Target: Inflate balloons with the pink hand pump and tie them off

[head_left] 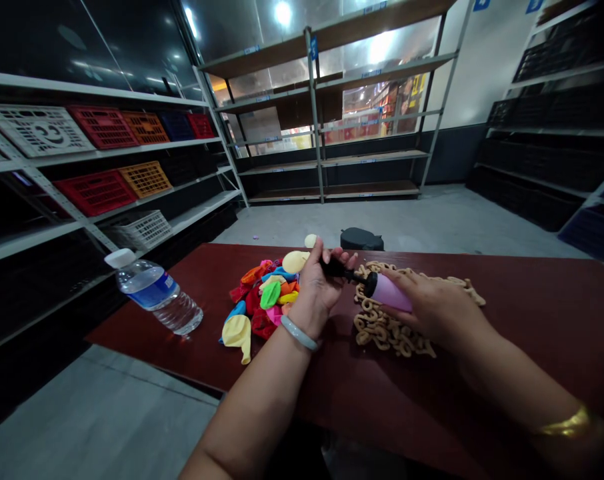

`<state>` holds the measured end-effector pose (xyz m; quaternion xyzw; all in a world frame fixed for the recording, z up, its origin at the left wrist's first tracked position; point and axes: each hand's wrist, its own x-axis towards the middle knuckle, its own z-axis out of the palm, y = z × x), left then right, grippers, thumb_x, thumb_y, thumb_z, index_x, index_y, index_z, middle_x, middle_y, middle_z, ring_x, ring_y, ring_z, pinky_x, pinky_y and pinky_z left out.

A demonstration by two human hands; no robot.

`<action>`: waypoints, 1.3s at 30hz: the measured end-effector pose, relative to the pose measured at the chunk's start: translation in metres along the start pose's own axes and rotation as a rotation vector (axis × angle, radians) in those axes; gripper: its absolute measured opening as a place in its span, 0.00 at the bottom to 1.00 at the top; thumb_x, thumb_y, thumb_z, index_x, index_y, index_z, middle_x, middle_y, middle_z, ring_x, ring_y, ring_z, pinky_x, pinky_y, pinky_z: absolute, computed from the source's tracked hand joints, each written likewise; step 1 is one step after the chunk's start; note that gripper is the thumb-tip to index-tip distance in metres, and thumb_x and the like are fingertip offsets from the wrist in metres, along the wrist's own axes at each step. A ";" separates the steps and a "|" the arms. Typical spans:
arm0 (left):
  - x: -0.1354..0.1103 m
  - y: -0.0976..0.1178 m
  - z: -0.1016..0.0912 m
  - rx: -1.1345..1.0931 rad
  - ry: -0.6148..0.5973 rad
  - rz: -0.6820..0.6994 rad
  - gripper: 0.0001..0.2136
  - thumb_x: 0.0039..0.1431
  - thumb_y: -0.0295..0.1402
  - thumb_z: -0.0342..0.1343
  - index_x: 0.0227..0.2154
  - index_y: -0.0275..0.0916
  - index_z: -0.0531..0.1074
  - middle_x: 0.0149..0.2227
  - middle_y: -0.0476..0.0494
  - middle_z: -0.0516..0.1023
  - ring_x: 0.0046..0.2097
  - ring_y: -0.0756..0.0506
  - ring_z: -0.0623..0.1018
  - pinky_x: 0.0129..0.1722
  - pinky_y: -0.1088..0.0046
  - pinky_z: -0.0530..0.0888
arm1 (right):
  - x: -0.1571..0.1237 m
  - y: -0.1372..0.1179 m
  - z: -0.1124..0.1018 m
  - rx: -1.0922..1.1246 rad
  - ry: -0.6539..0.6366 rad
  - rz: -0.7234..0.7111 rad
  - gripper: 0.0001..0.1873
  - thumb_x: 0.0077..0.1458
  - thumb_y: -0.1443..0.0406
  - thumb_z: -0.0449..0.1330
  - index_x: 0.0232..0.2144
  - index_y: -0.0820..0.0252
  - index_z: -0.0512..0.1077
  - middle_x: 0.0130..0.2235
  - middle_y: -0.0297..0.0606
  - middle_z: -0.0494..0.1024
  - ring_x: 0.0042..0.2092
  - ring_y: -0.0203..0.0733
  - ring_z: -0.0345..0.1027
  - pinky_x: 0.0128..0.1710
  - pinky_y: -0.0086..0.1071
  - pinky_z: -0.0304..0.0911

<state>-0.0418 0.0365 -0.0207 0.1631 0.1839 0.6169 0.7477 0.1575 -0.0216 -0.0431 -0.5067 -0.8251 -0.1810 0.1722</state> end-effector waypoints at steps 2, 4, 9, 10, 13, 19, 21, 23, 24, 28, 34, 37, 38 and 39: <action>0.002 -0.007 -0.002 0.020 0.011 0.034 0.21 0.58 0.40 0.59 0.17 0.38 0.57 0.19 0.51 0.66 0.23 0.52 0.71 0.33 0.70 0.74 | 0.001 -0.004 0.000 0.008 -0.026 0.000 0.32 0.61 0.50 0.51 0.63 0.57 0.60 0.46 0.49 0.78 0.37 0.50 0.75 0.34 0.42 0.66; 0.005 -0.011 -0.004 0.004 -0.026 0.052 0.23 0.60 0.42 0.57 0.17 0.39 0.55 0.16 0.54 0.59 0.19 0.54 0.64 0.22 0.75 0.66 | 0.002 -0.008 0.000 0.045 -0.044 0.017 0.32 0.61 0.50 0.51 0.63 0.55 0.59 0.48 0.48 0.78 0.38 0.50 0.75 0.35 0.42 0.67; 0.012 0.010 -0.010 -0.060 -0.055 0.116 0.23 0.62 0.40 0.54 0.17 0.39 0.51 0.15 0.56 0.53 0.16 0.55 0.56 0.18 0.76 0.56 | 0.002 -0.001 0.001 0.129 -0.059 0.018 0.32 0.58 0.51 0.54 0.63 0.50 0.59 0.50 0.45 0.78 0.41 0.52 0.75 0.35 0.43 0.67; 0.013 0.019 -0.011 -0.067 -0.047 0.140 0.23 0.62 0.40 0.54 0.17 0.39 0.51 0.15 0.56 0.53 0.16 0.55 0.56 0.18 0.76 0.56 | 0.001 0.003 0.001 0.127 -0.067 0.014 0.33 0.57 0.51 0.55 0.63 0.49 0.59 0.50 0.45 0.78 0.41 0.52 0.75 0.35 0.43 0.67; 0.014 0.045 -0.012 -0.079 -0.020 0.211 0.23 0.63 0.39 0.53 0.17 0.40 0.51 0.14 0.56 0.53 0.16 0.55 0.57 0.18 0.76 0.56 | -0.004 0.018 -0.001 0.118 -0.109 0.030 0.33 0.55 0.50 0.57 0.62 0.46 0.61 0.49 0.43 0.79 0.39 0.53 0.76 0.34 0.42 0.66; 0.014 0.050 -0.014 -0.088 0.001 0.277 0.22 0.64 0.37 0.52 0.17 0.40 0.50 0.15 0.56 0.51 0.16 0.55 0.57 0.18 0.76 0.55 | -0.013 0.038 -0.001 0.128 -0.205 0.079 0.32 0.53 0.48 0.58 0.60 0.45 0.63 0.44 0.39 0.81 0.37 0.51 0.75 0.31 0.39 0.62; 0.014 0.039 -0.013 -0.090 -0.020 0.265 0.22 0.63 0.39 0.53 0.18 0.40 0.50 0.15 0.56 0.51 0.16 0.55 0.56 0.18 0.76 0.55 | -0.013 0.035 0.001 0.046 -0.203 0.104 0.31 0.52 0.46 0.57 0.56 0.49 0.67 0.40 0.40 0.81 0.34 0.53 0.75 0.29 0.40 0.61; 0.012 0.024 -0.010 -0.087 -0.043 0.237 0.23 0.62 0.40 0.54 0.18 0.40 0.50 0.15 0.57 0.51 0.16 0.55 0.56 0.18 0.76 0.55 | -0.011 0.027 0.002 -0.031 -0.162 0.113 0.31 0.52 0.44 0.56 0.54 0.52 0.69 0.39 0.43 0.81 0.32 0.53 0.74 0.28 0.41 0.60; 0.010 0.016 -0.008 -0.081 -0.049 0.213 0.23 0.62 0.40 0.54 0.18 0.40 0.50 0.15 0.57 0.51 0.16 0.55 0.55 0.18 0.76 0.55 | -0.009 0.022 0.002 -0.057 -0.136 0.110 0.31 0.53 0.44 0.55 0.53 0.53 0.69 0.39 0.44 0.81 0.31 0.53 0.74 0.28 0.41 0.60; -0.001 -0.014 0.004 -0.063 -0.076 0.114 0.22 0.64 0.40 0.51 0.18 0.40 0.50 0.15 0.56 0.50 0.17 0.54 0.55 0.19 0.75 0.55 | -0.004 0.001 -0.001 -0.072 -0.067 0.097 0.28 0.56 0.46 0.52 0.51 0.57 0.70 0.40 0.46 0.80 0.31 0.50 0.74 0.29 0.40 0.61; -0.013 -0.030 0.013 -0.022 -0.099 0.109 0.23 0.64 0.41 0.51 0.17 0.39 0.51 0.15 0.55 0.50 0.17 0.54 0.55 0.19 0.76 0.54 | 0.001 -0.017 -0.006 -0.014 -0.043 0.106 0.30 0.59 0.46 0.49 0.53 0.59 0.68 0.40 0.46 0.80 0.32 0.50 0.75 0.28 0.40 0.61; -0.008 -0.020 0.009 -0.006 -0.093 0.103 0.23 0.63 0.41 0.53 0.18 0.39 0.51 0.15 0.56 0.51 0.16 0.54 0.55 0.19 0.76 0.54 | 0.004 -0.017 -0.006 0.050 -0.042 0.085 0.28 0.60 0.46 0.49 0.54 0.56 0.66 0.44 0.45 0.80 0.36 0.50 0.75 0.31 0.39 0.62; -0.005 -0.014 0.007 -0.012 -0.091 0.105 0.23 0.62 0.41 0.54 0.18 0.39 0.51 0.15 0.56 0.51 0.16 0.54 0.55 0.18 0.76 0.54 | 0.004 -0.015 -0.005 0.063 -0.041 0.077 0.28 0.60 0.47 0.49 0.54 0.55 0.66 0.44 0.44 0.80 0.37 0.50 0.75 0.31 0.39 0.63; -0.002 -0.006 0.004 -0.022 -0.087 0.114 0.23 0.62 0.41 0.54 0.18 0.40 0.51 0.15 0.56 0.50 0.16 0.54 0.55 0.18 0.76 0.54 | 0.005 -0.011 -0.003 0.066 -0.043 0.071 0.27 0.59 0.47 0.50 0.55 0.54 0.66 0.45 0.43 0.80 0.38 0.50 0.75 0.32 0.39 0.63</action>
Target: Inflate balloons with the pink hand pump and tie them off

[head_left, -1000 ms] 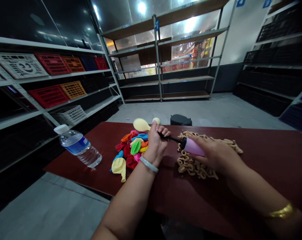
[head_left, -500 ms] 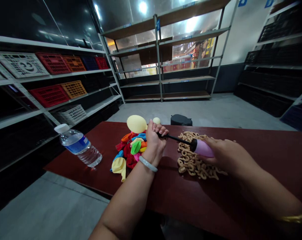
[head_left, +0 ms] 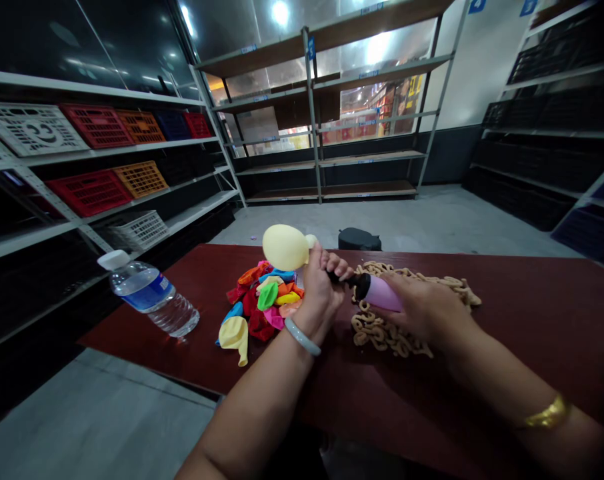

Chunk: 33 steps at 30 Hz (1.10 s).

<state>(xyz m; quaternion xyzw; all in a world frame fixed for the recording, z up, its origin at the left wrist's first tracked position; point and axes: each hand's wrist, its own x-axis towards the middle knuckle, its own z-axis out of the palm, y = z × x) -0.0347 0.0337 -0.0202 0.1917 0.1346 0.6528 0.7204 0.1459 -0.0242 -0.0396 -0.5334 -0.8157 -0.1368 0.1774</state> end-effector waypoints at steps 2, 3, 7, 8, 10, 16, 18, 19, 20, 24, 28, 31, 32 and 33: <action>0.009 0.017 -0.006 -0.023 0.015 0.048 0.22 0.63 0.40 0.53 0.18 0.40 0.50 0.15 0.56 0.50 0.16 0.54 0.56 0.18 0.76 0.54 | -0.001 0.013 0.004 -0.022 -0.001 -0.001 0.28 0.58 0.47 0.52 0.54 0.53 0.67 0.45 0.43 0.80 0.38 0.51 0.75 0.31 0.39 0.62; 0.013 0.026 -0.009 -0.030 0.029 0.082 0.22 0.63 0.39 0.53 0.18 0.40 0.50 0.15 0.56 0.51 0.16 0.54 0.57 0.19 0.76 0.55 | -0.002 0.021 0.006 -0.035 0.002 0.006 0.28 0.58 0.46 0.53 0.55 0.53 0.67 0.46 0.43 0.80 0.38 0.51 0.75 0.30 0.38 0.61; 0.022 0.050 -0.015 -0.045 0.084 0.211 0.21 0.65 0.38 0.50 0.18 0.40 0.50 0.14 0.56 0.52 0.16 0.54 0.57 0.19 0.75 0.57 | -0.007 0.049 0.013 -0.051 0.044 0.037 0.29 0.56 0.46 0.54 0.55 0.51 0.67 0.47 0.41 0.79 0.38 0.49 0.75 0.30 0.37 0.60; 0.023 0.052 -0.015 -0.048 0.094 0.225 0.22 0.65 0.39 0.50 0.18 0.40 0.49 0.14 0.56 0.52 0.16 0.54 0.57 0.19 0.75 0.56 | -0.008 0.053 0.014 -0.058 0.052 0.041 0.29 0.56 0.46 0.55 0.54 0.52 0.68 0.46 0.41 0.79 0.38 0.48 0.75 0.30 0.37 0.60; 0.022 0.050 -0.015 -0.050 0.097 0.239 0.22 0.64 0.41 0.51 0.19 0.40 0.49 0.14 0.57 0.51 0.16 0.54 0.57 0.18 0.76 0.55 | -0.009 0.053 0.015 -0.086 0.049 0.052 0.28 0.56 0.47 0.55 0.53 0.55 0.69 0.44 0.42 0.80 0.37 0.48 0.75 0.29 0.36 0.58; 0.011 0.019 -0.007 -0.060 0.057 0.164 0.22 0.63 0.41 0.53 0.19 0.40 0.50 0.15 0.57 0.50 0.16 0.55 0.55 0.18 0.76 0.54 | -0.005 0.022 0.008 -0.222 0.021 0.068 0.27 0.57 0.47 0.54 0.51 0.58 0.70 0.39 0.43 0.80 0.32 0.48 0.73 0.26 0.36 0.52; 0.005 0.005 -0.002 -0.065 0.046 0.112 0.22 0.63 0.41 0.54 0.19 0.40 0.50 0.15 0.57 0.50 0.16 0.55 0.55 0.19 0.76 0.54 | -0.003 0.011 0.004 -0.237 0.039 0.045 0.27 0.58 0.48 0.53 0.50 0.60 0.70 0.39 0.45 0.80 0.32 0.48 0.73 0.27 0.36 0.53; 0.002 -0.002 0.000 -0.066 0.039 0.089 0.22 0.63 0.41 0.54 0.19 0.40 0.50 0.15 0.56 0.51 0.17 0.55 0.55 0.19 0.76 0.54 | -0.002 0.007 0.002 -0.237 0.046 0.036 0.27 0.59 0.48 0.52 0.51 0.60 0.70 0.40 0.46 0.80 0.33 0.48 0.73 0.28 0.37 0.53; -0.001 -0.008 0.003 -0.065 0.031 0.070 0.22 0.63 0.42 0.54 0.19 0.39 0.51 0.16 0.56 0.51 0.17 0.54 0.56 0.19 0.76 0.54 | -0.002 0.004 0.000 -0.235 0.048 0.030 0.27 0.59 0.48 0.52 0.51 0.61 0.70 0.41 0.46 0.79 0.33 0.48 0.73 0.29 0.37 0.54; -0.010 -0.025 0.009 -0.043 0.007 0.042 0.23 0.63 0.43 0.53 0.18 0.39 0.52 0.16 0.55 0.53 0.17 0.54 0.56 0.20 0.76 0.55 | -0.003 -0.001 0.002 -0.216 0.059 0.040 0.26 0.59 0.49 0.52 0.52 0.60 0.69 0.42 0.46 0.79 0.33 0.47 0.72 0.30 0.37 0.55; -0.007 -0.021 0.007 -0.033 0.031 0.019 0.22 0.63 0.40 0.53 0.18 0.39 0.51 0.15 0.55 0.52 0.17 0.54 0.57 0.19 0.76 0.55 | -0.002 0.001 0.009 -0.178 0.084 0.019 0.28 0.60 0.47 0.50 0.54 0.58 0.68 0.42 0.45 0.79 0.34 0.47 0.73 0.30 0.37 0.55; 0.002 -0.003 0.001 -0.029 0.038 0.046 0.22 0.64 0.39 0.52 0.18 0.39 0.50 0.15 0.56 0.52 0.16 0.54 0.56 0.19 0.75 0.54 | 0.001 0.010 0.011 -0.152 0.101 -0.005 0.30 0.60 0.45 0.50 0.56 0.55 0.66 0.41 0.43 0.79 0.34 0.47 0.73 0.29 0.37 0.54; 0.006 0.005 -0.001 -0.034 0.044 0.070 0.22 0.64 0.39 0.51 0.19 0.40 0.50 0.15 0.56 0.52 0.16 0.54 0.56 0.19 0.75 0.54 | 0.001 0.016 0.011 -0.151 0.103 -0.010 0.30 0.59 0.45 0.50 0.56 0.55 0.66 0.41 0.42 0.79 0.34 0.47 0.73 0.28 0.37 0.54; 0.010 0.014 -0.004 -0.043 0.046 0.097 0.21 0.65 0.38 0.51 0.19 0.40 0.50 0.15 0.56 0.52 0.16 0.54 0.56 0.19 0.75 0.55 | 0.002 0.022 0.012 -0.154 0.100 -0.016 0.30 0.59 0.45 0.50 0.56 0.55 0.66 0.40 0.41 0.79 0.34 0.47 0.73 0.27 0.37 0.53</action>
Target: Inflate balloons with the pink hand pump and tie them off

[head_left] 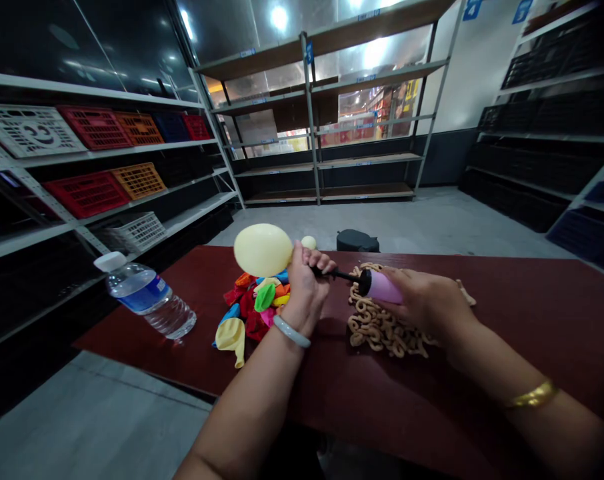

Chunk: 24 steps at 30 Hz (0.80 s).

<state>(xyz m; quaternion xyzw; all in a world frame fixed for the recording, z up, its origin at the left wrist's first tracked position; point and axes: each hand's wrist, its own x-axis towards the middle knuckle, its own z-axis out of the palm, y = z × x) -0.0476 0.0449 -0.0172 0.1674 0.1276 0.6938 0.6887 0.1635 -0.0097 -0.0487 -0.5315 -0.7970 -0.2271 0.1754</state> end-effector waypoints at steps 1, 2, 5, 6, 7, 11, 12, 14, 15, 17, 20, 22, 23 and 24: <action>0.005 0.008 -0.002 -0.010 0.016 0.035 0.21 0.65 0.38 0.50 0.19 0.40 0.49 0.15 0.56 0.52 0.16 0.54 0.57 0.19 0.75 0.55 | 0.000 0.006 0.002 -0.004 -0.005 -0.002 0.30 0.59 0.45 0.51 0.55 0.55 0.67 0.40 0.41 0.79 0.34 0.48 0.73 0.27 0.36 0.53; 0.009 0.017 -0.005 -0.014 0.042 0.065 0.21 0.65 0.37 0.49 0.19 0.40 0.49 0.15 0.56 0.52 0.16 0.54 0.57 0.19 0.75 0.55 | -0.001 0.013 0.003 -0.009 -0.011 0.002 0.30 0.58 0.45 0.51 0.55 0.55 0.67 0.40 0.41 0.79 0.34 0.48 0.74 0.26 0.36 0.52; 0.018 0.033 -0.011 -0.020 0.086 0.152 0.20 0.65 0.36 0.49 0.19 0.40 0.49 0.14 0.57 0.51 0.16 0.54 0.57 0.18 0.75 0.55 | -0.005 0.026 0.007 -0.018 -0.038 0.035 0.29 0.57 0.44 0.52 0.53 0.54 0.68 0.41 0.41 0.79 0.35 0.48 0.74 0.26 0.35 0.52; 0.019 0.035 -0.012 -0.021 0.089 0.164 0.20 0.65 0.36 0.49 0.19 0.41 0.49 0.14 0.57 0.51 0.16 0.54 0.56 0.18 0.75 0.54 | -0.007 0.028 0.008 -0.022 -0.053 0.049 0.28 0.57 0.45 0.53 0.53 0.54 0.68 0.41 0.41 0.80 0.35 0.48 0.74 0.26 0.35 0.52; 0.019 0.035 -0.013 -0.022 0.089 0.165 0.20 0.65 0.35 0.49 0.19 0.41 0.49 0.14 0.57 0.51 0.16 0.54 0.56 0.18 0.76 0.54 | -0.008 0.027 0.008 -0.027 -0.071 0.057 0.28 0.57 0.46 0.53 0.53 0.54 0.68 0.40 0.41 0.80 0.35 0.48 0.74 0.26 0.35 0.51; 0.014 0.022 -0.011 -0.024 0.067 0.096 0.20 0.64 0.35 0.49 0.19 0.40 0.48 0.14 0.57 0.51 0.15 0.54 0.55 0.18 0.76 0.53 | -0.010 0.012 0.002 -0.041 -0.111 0.060 0.28 0.57 0.46 0.53 0.51 0.56 0.69 0.37 0.42 0.80 0.32 0.48 0.73 0.27 0.36 0.53; 0.011 0.016 -0.009 -0.027 0.053 0.066 0.20 0.64 0.34 0.50 0.19 0.40 0.48 0.15 0.57 0.50 0.16 0.54 0.55 0.18 0.76 0.53 | -0.010 0.006 0.000 -0.038 -0.102 0.054 0.28 0.57 0.46 0.53 0.51 0.57 0.69 0.38 0.43 0.80 0.32 0.49 0.73 0.28 0.37 0.54; 0.004 0.002 -0.006 -0.030 0.027 0.006 0.20 0.64 0.34 0.51 0.19 0.40 0.48 0.15 0.57 0.50 0.16 0.55 0.55 0.18 0.76 0.53 | -0.008 -0.004 -0.004 -0.019 -0.076 0.041 0.27 0.57 0.47 0.53 0.51 0.57 0.69 0.40 0.44 0.80 0.33 0.49 0.74 0.30 0.38 0.56; 0.001 -0.005 -0.004 -0.029 0.018 -0.021 0.20 0.63 0.34 0.51 0.19 0.40 0.48 0.15 0.57 0.50 0.16 0.55 0.54 0.18 0.76 0.53 | -0.007 -0.009 -0.005 -0.008 -0.067 0.040 0.27 0.57 0.48 0.54 0.51 0.57 0.69 0.41 0.45 0.80 0.34 0.49 0.74 0.30 0.38 0.57; -0.006 -0.018 -0.001 -0.024 0.004 -0.066 0.21 0.63 0.34 0.52 0.19 0.40 0.49 0.15 0.57 0.50 0.16 0.55 0.54 0.18 0.76 0.53 | -0.006 -0.016 -0.008 0.014 -0.066 0.051 0.26 0.57 0.48 0.54 0.52 0.57 0.69 0.41 0.44 0.80 0.34 0.49 0.74 0.30 0.38 0.57; -0.015 -0.033 0.004 -0.015 -0.009 -0.102 0.21 0.63 0.36 0.53 0.19 0.39 0.50 0.15 0.56 0.51 0.17 0.55 0.55 0.18 0.76 0.54 | -0.004 -0.022 -0.010 0.042 -0.081 0.074 0.26 0.57 0.48 0.54 0.51 0.57 0.68 0.39 0.43 0.80 0.34 0.50 0.74 0.28 0.38 0.58; -0.019 -0.038 0.005 -0.011 -0.002 -0.105 0.21 0.63 0.37 0.52 0.18 0.39 0.51 0.15 0.56 0.51 0.17 0.55 0.55 0.19 0.76 0.54 | -0.004 -0.024 -0.011 0.063 -0.095 0.076 0.26 0.58 0.49 0.53 0.52 0.57 0.68 0.39 0.43 0.80 0.34 0.50 0.75 0.28 0.38 0.59; -0.020 -0.039 0.005 -0.007 0.007 -0.103 0.21 0.64 0.37 0.52 0.18 0.39 0.51 0.15 0.56 0.51 0.17 0.55 0.55 0.19 0.76 0.55 | -0.004 -0.024 -0.010 0.076 -0.102 0.073 0.26 0.58 0.49 0.53 0.52 0.57 0.68 0.40 0.43 0.80 0.34 0.50 0.75 0.28 0.38 0.59; -0.021 -0.039 0.005 -0.005 0.014 -0.103 0.21 0.64 0.37 0.51 0.18 0.39 0.51 0.15 0.56 0.51 0.17 0.55 0.54 0.19 0.76 0.55 | -0.003 -0.025 -0.010 0.094 -0.107 0.066 0.26 0.58 0.49 0.53 0.52 0.57 0.68 0.41 0.43 0.80 0.35 0.50 0.75 0.28 0.39 0.60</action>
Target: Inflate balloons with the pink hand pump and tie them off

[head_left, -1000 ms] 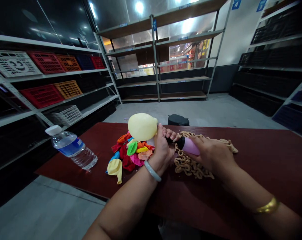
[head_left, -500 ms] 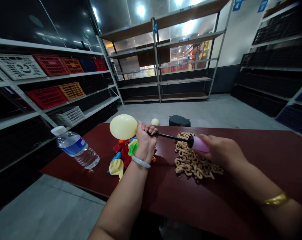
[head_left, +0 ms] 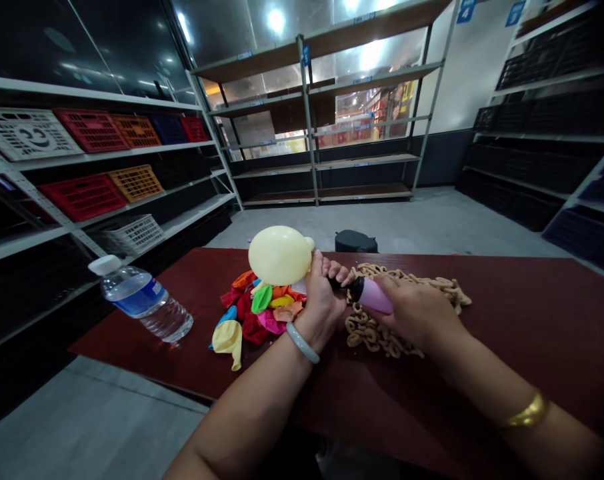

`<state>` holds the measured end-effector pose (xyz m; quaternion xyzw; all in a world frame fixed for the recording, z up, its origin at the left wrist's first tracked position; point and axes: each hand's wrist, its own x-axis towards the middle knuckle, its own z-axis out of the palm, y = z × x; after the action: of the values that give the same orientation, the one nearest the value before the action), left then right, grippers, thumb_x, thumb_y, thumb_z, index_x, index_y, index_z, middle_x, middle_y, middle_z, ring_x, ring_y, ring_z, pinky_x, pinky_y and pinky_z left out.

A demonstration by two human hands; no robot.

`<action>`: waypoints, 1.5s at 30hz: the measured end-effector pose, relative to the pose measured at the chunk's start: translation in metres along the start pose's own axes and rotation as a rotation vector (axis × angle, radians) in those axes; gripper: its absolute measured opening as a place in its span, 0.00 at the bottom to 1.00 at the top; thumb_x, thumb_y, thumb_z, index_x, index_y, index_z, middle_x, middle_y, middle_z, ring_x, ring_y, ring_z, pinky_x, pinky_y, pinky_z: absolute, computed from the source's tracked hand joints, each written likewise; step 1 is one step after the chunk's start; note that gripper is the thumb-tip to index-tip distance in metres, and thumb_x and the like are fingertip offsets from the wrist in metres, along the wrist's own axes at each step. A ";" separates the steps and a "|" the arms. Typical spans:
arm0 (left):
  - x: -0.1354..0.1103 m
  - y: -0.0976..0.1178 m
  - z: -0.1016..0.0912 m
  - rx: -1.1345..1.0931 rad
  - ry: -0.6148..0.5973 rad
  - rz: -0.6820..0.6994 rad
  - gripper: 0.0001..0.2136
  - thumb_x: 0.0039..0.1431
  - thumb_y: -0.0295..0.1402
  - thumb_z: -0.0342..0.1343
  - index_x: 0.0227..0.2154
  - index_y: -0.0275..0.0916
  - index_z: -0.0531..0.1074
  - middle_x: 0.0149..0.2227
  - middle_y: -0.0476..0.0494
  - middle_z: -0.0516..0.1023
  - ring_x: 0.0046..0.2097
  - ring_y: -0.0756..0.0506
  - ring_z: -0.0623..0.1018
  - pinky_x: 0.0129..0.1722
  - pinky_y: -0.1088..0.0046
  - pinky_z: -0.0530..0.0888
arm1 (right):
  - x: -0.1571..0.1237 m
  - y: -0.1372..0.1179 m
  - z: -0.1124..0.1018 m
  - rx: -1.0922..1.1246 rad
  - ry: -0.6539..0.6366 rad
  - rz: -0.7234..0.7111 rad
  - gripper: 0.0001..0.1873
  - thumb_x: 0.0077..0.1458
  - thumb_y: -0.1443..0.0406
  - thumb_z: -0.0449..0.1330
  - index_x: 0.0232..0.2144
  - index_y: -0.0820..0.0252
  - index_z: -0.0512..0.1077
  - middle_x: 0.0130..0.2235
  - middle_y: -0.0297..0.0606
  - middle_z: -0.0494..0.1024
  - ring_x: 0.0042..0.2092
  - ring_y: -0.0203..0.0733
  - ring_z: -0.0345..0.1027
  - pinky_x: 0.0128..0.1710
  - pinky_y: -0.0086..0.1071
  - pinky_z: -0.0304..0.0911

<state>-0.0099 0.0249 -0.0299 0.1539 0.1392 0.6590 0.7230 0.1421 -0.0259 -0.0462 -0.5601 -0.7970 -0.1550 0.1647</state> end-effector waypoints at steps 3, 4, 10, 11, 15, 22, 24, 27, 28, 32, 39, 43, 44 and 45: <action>0.002 0.007 -0.002 0.024 0.006 0.003 0.21 0.64 0.38 0.52 0.18 0.39 0.51 0.15 0.56 0.50 0.16 0.55 0.54 0.19 0.76 0.55 | 0.002 0.000 0.001 0.061 0.000 -0.014 0.26 0.57 0.47 0.53 0.51 0.56 0.69 0.40 0.43 0.80 0.35 0.50 0.75 0.28 0.39 0.60; 0.004 0.013 -0.003 0.033 0.001 0.009 0.21 0.63 0.38 0.53 0.18 0.39 0.50 0.15 0.56 0.50 0.16 0.55 0.54 0.18 0.76 0.54 | 0.003 0.001 0.001 0.075 0.001 -0.016 0.26 0.57 0.47 0.53 0.51 0.55 0.70 0.39 0.43 0.80 0.34 0.49 0.75 0.28 0.39 0.60; 0.022 0.065 -0.008 0.050 0.012 0.164 0.22 0.63 0.38 0.52 0.19 0.40 0.49 0.15 0.57 0.50 0.16 0.55 0.56 0.18 0.76 0.56 | 0.004 0.029 -0.003 0.057 -0.026 -0.018 0.30 0.55 0.44 0.53 0.55 0.50 0.68 0.43 0.41 0.81 0.36 0.51 0.75 0.29 0.38 0.60; 0.025 0.072 -0.010 0.041 0.022 0.196 0.21 0.63 0.37 0.52 0.19 0.40 0.49 0.15 0.57 0.51 0.16 0.55 0.57 0.18 0.76 0.57 | 0.003 0.036 -0.003 0.056 -0.041 -0.014 0.30 0.55 0.44 0.54 0.55 0.50 0.68 0.43 0.42 0.80 0.37 0.51 0.75 0.29 0.38 0.59; 0.030 0.078 -0.016 -0.005 0.051 0.242 0.20 0.64 0.34 0.50 0.18 0.40 0.49 0.14 0.57 0.51 0.16 0.55 0.56 0.18 0.76 0.55 | 0.000 0.052 0.000 0.020 -0.088 0.017 0.28 0.55 0.46 0.55 0.53 0.52 0.68 0.42 0.41 0.81 0.37 0.50 0.75 0.28 0.37 0.56; 0.012 0.035 -0.005 -0.014 -0.048 0.124 0.21 0.64 0.38 0.51 0.19 0.40 0.49 0.16 0.57 0.50 0.17 0.55 0.56 0.19 0.76 0.55 | -0.001 0.025 0.000 -0.111 -0.031 0.034 0.20 0.54 0.54 0.57 0.45 0.60 0.69 0.39 0.45 0.79 0.34 0.49 0.73 0.27 0.36 0.53; 0.003 0.022 0.001 -0.019 -0.075 0.086 0.21 0.64 0.38 0.52 0.19 0.40 0.50 0.16 0.56 0.50 0.17 0.54 0.56 0.20 0.76 0.56 | -0.001 0.013 -0.004 -0.129 0.029 0.035 0.20 0.55 0.54 0.56 0.45 0.60 0.69 0.39 0.46 0.79 0.34 0.49 0.73 0.27 0.37 0.54; -0.012 0.006 0.009 0.019 -0.122 0.039 0.22 0.64 0.39 0.52 0.18 0.39 0.51 0.17 0.55 0.51 0.18 0.54 0.57 0.21 0.75 0.57 | -0.002 -0.001 -0.007 -0.099 0.089 0.041 0.25 0.56 0.50 0.54 0.50 0.59 0.69 0.40 0.47 0.80 0.34 0.49 0.73 0.28 0.37 0.57; -0.016 0.002 0.010 0.040 -0.136 0.032 0.22 0.64 0.40 0.52 0.18 0.39 0.52 0.17 0.55 0.51 0.19 0.54 0.57 0.21 0.75 0.58 | -0.002 -0.004 -0.008 -0.082 0.101 0.043 0.28 0.56 0.49 0.54 0.53 0.59 0.68 0.41 0.47 0.80 0.34 0.49 0.73 0.28 0.37 0.57; -0.024 -0.004 0.014 0.092 -0.153 0.030 0.21 0.63 0.42 0.53 0.19 0.39 0.54 0.17 0.55 0.52 0.19 0.54 0.58 0.22 0.75 0.59 | -0.001 -0.010 -0.009 -0.031 0.125 0.041 0.30 0.57 0.47 0.53 0.56 0.57 0.67 0.39 0.45 0.81 0.35 0.48 0.74 0.29 0.36 0.58; -0.009 0.015 0.011 0.059 -0.148 0.052 0.23 0.64 0.41 0.52 0.17 0.39 0.51 0.16 0.55 0.51 0.18 0.54 0.58 0.21 0.75 0.58 | 0.002 0.011 -0.004 -0.011 0.110 0.007 0.32 0.55 0.44 0.54 0.57 0.51 0.67 0.44 0.41 0.80 0.37 0.49 0.75 0.29 0.37 0.59; 0.010 0.046 0.002 0.019 -0.068 0.130 0.22 0.63 0.39 0.53 0.18 0.40 0.51 0.15 0.56 0.51 0.17 0.54 0.57 0.19 0.75 0.56 | 0.003 0.036 0.000 0.015 0.061 0.029 0.31 0.53 0.45 0.56 0.55 0.51 0.69 0.43 0.40 0.81 0.38 0.50 0.75 0.30 0.37 0.58; 0.014 0.054 0.000 0.015 -0.044 0.154 0.22 0.63 0.38 0.52 0.18 0.40 0.50 0.15 0.56 0.51 0.16 0.54 0.57 0.19 0.75 0.57 | 0.004 0.041 0.000 0.016 0.047 0.032 0.29 0.53 0.46 0.56 0.53 0.52 0.70 0.43 0.41 0.81 0.38 0.50 0.75 0.29 0.37 0.58; 0.018 0.059 -0.002 0.013 -0.028 0.172 0.21 0.64 0.38 0.52 0.18 0.40 0.50 0.15 0.56 0.51 0.16 0.54 0.58 0.19 0.75 0.57 | 0.004 0.046 0.000 0.013 0.036 0.030 0.28 0.54 0.47 0.57 0.52 0.53 0.71 0.43 0.42 0.81 0.38 0.51 0.75 0.29 0.38 0.58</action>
<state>-0.0632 0.0476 -0.0080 0.1793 0.1195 0.7156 0.6645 0.1840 -0.0074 -0.0414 -0.5682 -0.7863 -0.1573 0.1850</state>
